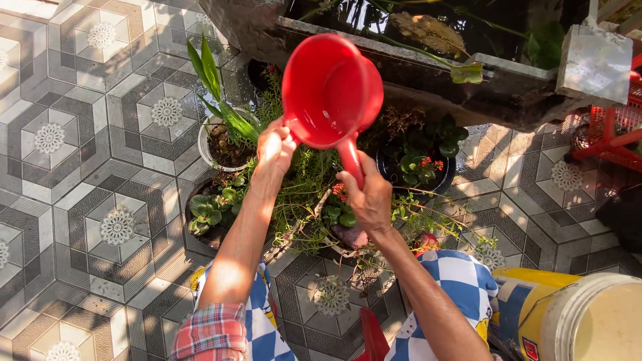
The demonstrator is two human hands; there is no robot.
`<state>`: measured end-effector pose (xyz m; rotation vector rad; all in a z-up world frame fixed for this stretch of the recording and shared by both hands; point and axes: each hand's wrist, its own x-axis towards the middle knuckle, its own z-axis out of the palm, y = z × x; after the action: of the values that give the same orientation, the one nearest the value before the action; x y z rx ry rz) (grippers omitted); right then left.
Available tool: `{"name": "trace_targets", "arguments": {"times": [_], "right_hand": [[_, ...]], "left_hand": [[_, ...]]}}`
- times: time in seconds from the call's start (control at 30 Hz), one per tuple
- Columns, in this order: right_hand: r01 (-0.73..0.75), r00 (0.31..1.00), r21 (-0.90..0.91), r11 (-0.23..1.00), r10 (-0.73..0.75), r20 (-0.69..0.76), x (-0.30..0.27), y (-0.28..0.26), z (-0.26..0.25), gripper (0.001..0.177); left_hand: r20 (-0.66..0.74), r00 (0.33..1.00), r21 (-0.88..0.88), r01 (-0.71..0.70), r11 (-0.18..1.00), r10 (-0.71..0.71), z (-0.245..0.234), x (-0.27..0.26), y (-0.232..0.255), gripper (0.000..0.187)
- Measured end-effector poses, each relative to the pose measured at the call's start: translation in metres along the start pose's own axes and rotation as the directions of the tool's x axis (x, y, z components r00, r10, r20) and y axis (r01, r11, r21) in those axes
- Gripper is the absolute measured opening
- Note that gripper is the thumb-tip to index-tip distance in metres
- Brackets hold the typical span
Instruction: Watering potted plants using a plastic scoop and a bucket of water
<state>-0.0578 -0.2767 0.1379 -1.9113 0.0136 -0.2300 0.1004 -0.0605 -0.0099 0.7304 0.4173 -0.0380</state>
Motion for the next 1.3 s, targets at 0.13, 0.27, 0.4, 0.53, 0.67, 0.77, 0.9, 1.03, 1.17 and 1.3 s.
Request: {"name": "trace_targets", "arguments": {"times": [0.13,0.27,0.4,0.53,0.67,0.77,0.9,1.03,1.17,1.3], "right_hand": [[-0.089,0.996,0.073,0.993,0.089,0.002,0.005,-0.025,-0.022,0.046],[-0.059,0.998,0.064,0.996,0.057,0.02,0.008,-0.02,-0.042,0.047],[-0.164,0.985,0.398,0.903,0.125,0.122,0.01,-0.007,-0.061,0.047],[-0.243,0.968,0.515,0.822,0.172,0.182,0.009,-0.003,-0.086,0.048],[-0.29,0.952,0.493,0.82,0.194,0.237,0.002,0.002,-0.119,0.05],[-0.309,0.94,0.455,0.835,0.196,0.278,-0.008,0.001,-0.145,0.051],[-0.329,0.934,0.419,0.847,0.226,0.276,-0.024,0.005,-0.169,0.049],[-0.338,0.927,0.407,0.849,0.225,0.299,-0.034,0.009,-0.185,0.048],[-0.389,0.872,0.352,0.851,0.217,0.439,-0.04,0.009,-0.183,0.051],[-0.434,0.812,0.422,0.796,0.142,0.566,-0.043,-0.008,-0.182,0.052]], "left_hand": [[-0.06,0.983,0.545,-0.111,0.831,0.171,0.059,-0.06,0.042,0.054],[0.055,0.993,0.56,-0.113,0.821,0.1,0.047,-0.056,0.03,0.061],[0.166,0.986,0.551,-0.121,0.826,0.033,0.066,-0.07,0.014,0.048],[0.206,0.979,0.496,-0.117,0.86,0.015,0.075,-0.079,0.01,0.041],[0.175,0.984,0.449,-0.061,0.892,-0.021,0.088,-0.106,0.013,0.028],[0.191,0.98,0.422,-0.035,0.906,-0.051,0.089,-0.132,0.021,0.034],[0.258,0.966,0.471,-0.098,0.877,-0.031,0.097,-0.168,0.035,0.061],[0.315,0.949,0.568,-0.164,0.806,-0.029,0.102,-0.195,0.024,0.061],[0.43,0.902,0.609,-0.321,0.725,0.038,0.098,-0.226,0.016,0.072],[0.391,0.917,0.556,-0.305,0.773,0.08,0.109,-0.242,0.024,0.067]]}}
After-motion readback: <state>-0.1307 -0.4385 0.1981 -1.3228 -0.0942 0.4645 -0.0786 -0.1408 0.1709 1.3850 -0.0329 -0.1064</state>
